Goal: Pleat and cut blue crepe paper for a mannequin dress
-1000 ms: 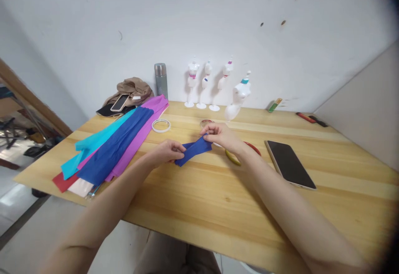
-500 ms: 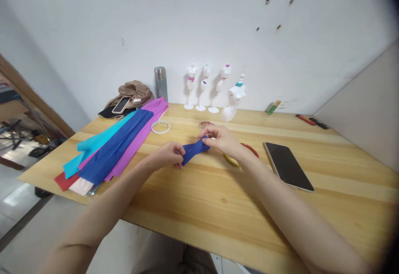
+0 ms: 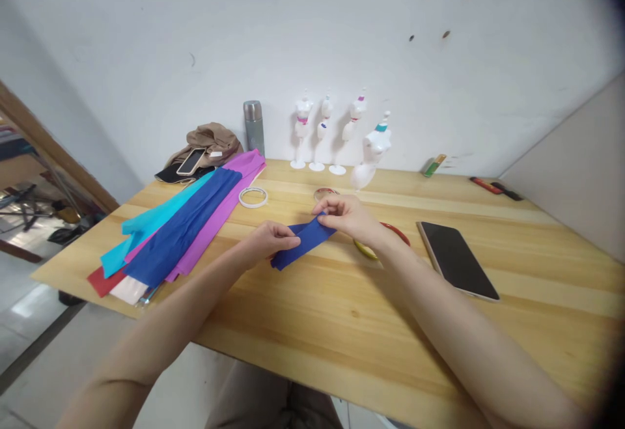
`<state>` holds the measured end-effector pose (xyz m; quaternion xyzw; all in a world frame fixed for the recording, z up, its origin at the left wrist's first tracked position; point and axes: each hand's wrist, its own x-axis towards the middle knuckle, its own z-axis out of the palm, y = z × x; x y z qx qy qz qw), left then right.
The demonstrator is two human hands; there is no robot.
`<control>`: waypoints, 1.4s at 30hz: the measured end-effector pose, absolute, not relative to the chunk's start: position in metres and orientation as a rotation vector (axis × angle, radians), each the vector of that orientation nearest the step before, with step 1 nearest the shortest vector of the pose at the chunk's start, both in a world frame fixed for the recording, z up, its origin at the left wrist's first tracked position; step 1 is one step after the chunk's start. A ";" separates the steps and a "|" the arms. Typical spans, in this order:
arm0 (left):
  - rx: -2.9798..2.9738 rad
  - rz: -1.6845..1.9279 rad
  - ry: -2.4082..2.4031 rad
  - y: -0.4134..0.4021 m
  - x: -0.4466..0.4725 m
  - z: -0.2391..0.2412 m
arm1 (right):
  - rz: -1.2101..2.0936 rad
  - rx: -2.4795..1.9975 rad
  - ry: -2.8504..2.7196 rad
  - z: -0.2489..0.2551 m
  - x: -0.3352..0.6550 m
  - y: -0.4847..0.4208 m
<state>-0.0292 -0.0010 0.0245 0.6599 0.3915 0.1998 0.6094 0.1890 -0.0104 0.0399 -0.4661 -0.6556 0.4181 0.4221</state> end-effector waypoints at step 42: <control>0.890 1.050 0.632 0.033 -0.056 0.028 | 1.131 -1.267 -1.475 -0.011 0.173 -0.001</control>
